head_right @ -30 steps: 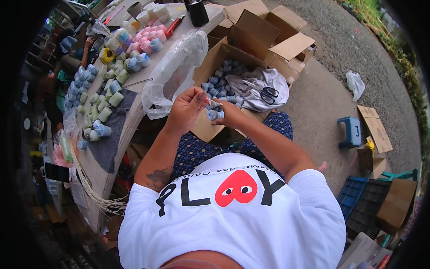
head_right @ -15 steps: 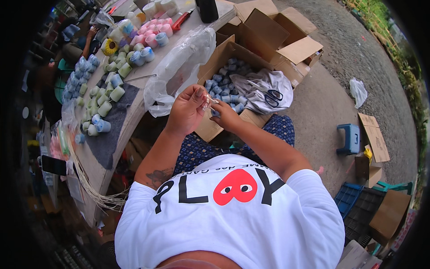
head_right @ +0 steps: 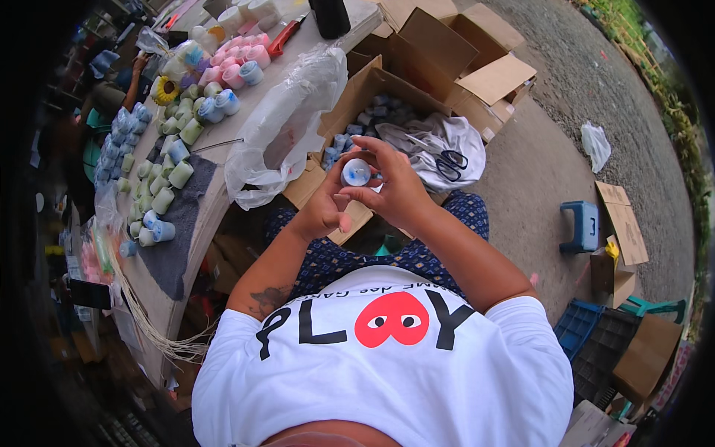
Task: The person sits at a table outdoors and repeatedly picks up small cylindrical candles, inserts a wick, and trims the excess with scissors. They place finished candles into a cardboard box and continue the process with multiple units.
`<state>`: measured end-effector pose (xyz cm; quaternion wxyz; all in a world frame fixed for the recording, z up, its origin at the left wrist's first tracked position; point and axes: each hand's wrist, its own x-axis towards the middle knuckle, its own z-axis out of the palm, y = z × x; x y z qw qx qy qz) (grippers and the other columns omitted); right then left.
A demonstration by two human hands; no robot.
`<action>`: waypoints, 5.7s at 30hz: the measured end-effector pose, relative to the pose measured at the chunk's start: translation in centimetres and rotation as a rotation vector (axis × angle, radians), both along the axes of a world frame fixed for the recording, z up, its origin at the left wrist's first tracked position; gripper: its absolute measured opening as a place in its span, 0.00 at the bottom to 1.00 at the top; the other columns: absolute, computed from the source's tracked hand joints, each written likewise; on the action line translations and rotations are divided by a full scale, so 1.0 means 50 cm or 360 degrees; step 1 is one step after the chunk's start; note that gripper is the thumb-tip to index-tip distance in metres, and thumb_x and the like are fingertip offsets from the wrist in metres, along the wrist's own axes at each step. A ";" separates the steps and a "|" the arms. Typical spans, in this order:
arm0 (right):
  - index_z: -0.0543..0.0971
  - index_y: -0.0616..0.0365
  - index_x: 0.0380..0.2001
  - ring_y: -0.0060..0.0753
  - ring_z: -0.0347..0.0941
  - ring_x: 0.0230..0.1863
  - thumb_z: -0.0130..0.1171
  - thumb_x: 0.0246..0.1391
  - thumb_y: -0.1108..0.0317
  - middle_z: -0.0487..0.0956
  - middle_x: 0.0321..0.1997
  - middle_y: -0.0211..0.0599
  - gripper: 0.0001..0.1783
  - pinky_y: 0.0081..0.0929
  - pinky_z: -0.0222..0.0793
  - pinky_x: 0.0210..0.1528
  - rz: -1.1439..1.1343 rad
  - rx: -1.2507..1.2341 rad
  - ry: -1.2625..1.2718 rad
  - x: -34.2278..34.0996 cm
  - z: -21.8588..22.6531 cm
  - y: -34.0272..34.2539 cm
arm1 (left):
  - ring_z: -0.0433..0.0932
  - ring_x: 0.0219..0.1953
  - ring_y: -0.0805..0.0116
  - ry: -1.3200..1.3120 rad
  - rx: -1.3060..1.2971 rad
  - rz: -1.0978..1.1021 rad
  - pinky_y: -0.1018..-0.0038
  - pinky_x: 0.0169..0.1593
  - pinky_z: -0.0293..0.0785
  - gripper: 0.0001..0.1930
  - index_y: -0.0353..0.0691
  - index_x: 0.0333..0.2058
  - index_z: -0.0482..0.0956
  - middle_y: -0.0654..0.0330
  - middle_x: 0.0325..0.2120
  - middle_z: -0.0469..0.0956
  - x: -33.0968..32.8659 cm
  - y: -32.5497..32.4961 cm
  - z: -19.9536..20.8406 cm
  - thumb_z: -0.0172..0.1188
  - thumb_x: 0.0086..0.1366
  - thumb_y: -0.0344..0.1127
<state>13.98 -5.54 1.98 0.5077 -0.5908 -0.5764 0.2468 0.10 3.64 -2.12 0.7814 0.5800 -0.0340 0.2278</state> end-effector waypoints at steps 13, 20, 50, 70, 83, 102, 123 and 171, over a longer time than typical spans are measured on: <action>0.73 0.59 0.44 0.51 0.72 0.46 0.60 0.45 0.67 0.75 0.44 0.51 0.20 0.41 0.68 0.48 -0.0659 -0.1165 -0.1000 0.362 -0.382 0.000 | 0.69 0.43 0.77 0.0377 -0.0018 0.0403 0.79 0.51 0.64 0.20 0.41 0.50 0.62 0.65 0.37 0.68 0.013 -0.011 0.014 0.54 0.61 0.20; 0.66 0.55 0.50 0.56 0.70 0.49 0.53 0.44 0.73 0.72 0.47 0.54 0.25 0.45 0.67 0.50 -0.0689 -0.1439 -0.0950 0.351 -0.438 0.005 | 0.68 0.40 0.79 0.0427 -0.0013 0.0476 0.81 0.48 0.65 0.20 0.43 0.50 0.62 0.66 0.36 0.67 0.012 -0.011 0.001 0.54 0.61 0.21; 0.55 0.52 0.57 0.23 0.69 0.50 0.44 0.55 0.86 0.71 0.46 0.38 0.29 0.22 0.62 0.53 0.0184 0.0702 0.0579 -0.013 0.100 -0.066 | 0.75 0.38 0.58 0.0695 0.0690 0.0909 0.67 0.42 0.71 0.22 0.37 0.46 0.62 0.51 0.36 0.73 0.002 -0.023 -0.015 0.62 0.59 0.38; 0.54 0.47 0.57 0.28 0.70 0.51 0.43 0.54 0.87 0.71 0.46 0.39 0.31 0.20 0.64 0.50 0.0089 0.0836 0.0666 -0.021 0.120 -0.040 | 0.74 0.40 0.64 0.0652 0.0595 0.0836 0.71 0.42 0.70 0.19 0.37 0.45 0.62 0.54 0.38 0.71 -0.005 -0.015 -0.012 0.60 0.58 0.29; 0.52 0.49 0.58 0.28 0.69 0.49 0.47 0.54 0.85 0.70 0.46 0.38 0.32 0.23 0.63 0.52 0.0130 0.0549 0.0550 -0.021 0.100 -0.029 | 0.75 0.39 0.66 0.0689 0.0582 0.0858 0.71 0.43 0.71 0.20 0.37 0.46 0.62 0.55 0.36 0.74 -0.005 -0.014 0.003 0.61 0.59 0.32; 0.52 0.51 0.58 0.38 0.68 0.55 0.48 0.55 0.83 0.70 0.47 0.46 0.31 0.33 0.64 0.55 0.0221 0.0081 0.0286 -0.001 0.006 -0.044 | 0.73 0.38 0.71 0.0636 0.0580 0.0789 0.74 0.42 0.70 0.21 0.37 0.46 0.62 0.57 0.36 0.73 0.007 -0.018 -0.027 0.61 0.59 0.35; 0.48 0.47 0.60 0.30 0.71 0.49 0.48 0.54 0.85 0.69 0.46 0.41 0.36 0.23 0.65 0.50 0.0241 0.0186 0.0296 -0.013 0.058 -0.032 | 0.73 0.42 0.69 0.0624 0.0372 0.0667 0.72 0.44 0.69 0.19 0.38 0.45 0.63 0.56 0.38 0.72 0.012 -0.003 -0.007 0.60 0.58 0.30; 0.61 0.57 0.50 0.24 0.73 0.38 0.68 0.45 0.70 0.76 0.41 0.39 0.32 0.20 0.69 0.38 0.0101 -0.0716 0.0759 -0.027 -0.133 0.035 | 0.60 0.31 0.79 0.0483 -0.1065 0.0395 0.80 0.34 0.55 0.34 0.65 0.63 0.51 0.73 0.39 0.67 -0.041 -0.037 -0.091 0.51 0.61 0.61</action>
